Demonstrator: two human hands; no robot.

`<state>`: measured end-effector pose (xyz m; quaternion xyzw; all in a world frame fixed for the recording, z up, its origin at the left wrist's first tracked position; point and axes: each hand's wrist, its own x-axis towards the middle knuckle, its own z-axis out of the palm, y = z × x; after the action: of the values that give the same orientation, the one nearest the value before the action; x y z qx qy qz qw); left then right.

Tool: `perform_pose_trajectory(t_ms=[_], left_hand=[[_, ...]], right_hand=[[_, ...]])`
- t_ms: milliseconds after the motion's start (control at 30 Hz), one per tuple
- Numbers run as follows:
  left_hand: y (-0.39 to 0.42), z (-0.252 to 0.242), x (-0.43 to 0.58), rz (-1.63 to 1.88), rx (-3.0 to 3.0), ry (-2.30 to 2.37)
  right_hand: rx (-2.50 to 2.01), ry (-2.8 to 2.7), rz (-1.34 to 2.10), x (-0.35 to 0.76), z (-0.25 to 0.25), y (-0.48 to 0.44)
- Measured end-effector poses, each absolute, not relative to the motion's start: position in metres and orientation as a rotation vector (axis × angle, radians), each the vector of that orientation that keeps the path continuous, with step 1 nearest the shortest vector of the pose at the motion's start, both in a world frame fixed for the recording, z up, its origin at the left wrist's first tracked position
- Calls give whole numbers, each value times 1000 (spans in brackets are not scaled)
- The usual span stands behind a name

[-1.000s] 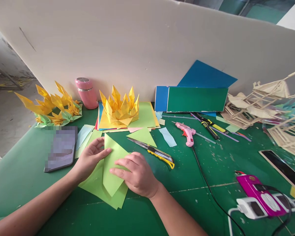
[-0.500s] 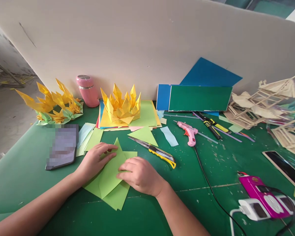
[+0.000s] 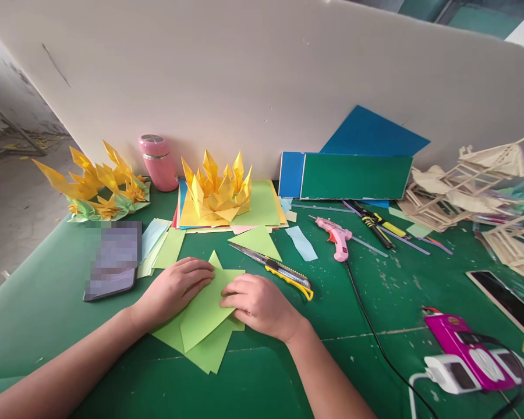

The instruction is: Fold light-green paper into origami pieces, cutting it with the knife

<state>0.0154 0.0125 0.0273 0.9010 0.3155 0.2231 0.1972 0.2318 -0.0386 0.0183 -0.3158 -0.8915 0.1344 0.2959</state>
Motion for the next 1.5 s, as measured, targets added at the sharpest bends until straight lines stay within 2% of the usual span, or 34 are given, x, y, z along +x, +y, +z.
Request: perform_pose_trajectory(t_ms=[467,800,1500], left_hand=[[16,28,12,452,2523,631],[17,47,7,294,2152,844],[19,32,9,369,2350,637]], right_hand=[[-1117,-2203,720,227,22,-41],[-1419,-2083,638,214,19,-37],[-1526,-2012,564,208,12,-34]])
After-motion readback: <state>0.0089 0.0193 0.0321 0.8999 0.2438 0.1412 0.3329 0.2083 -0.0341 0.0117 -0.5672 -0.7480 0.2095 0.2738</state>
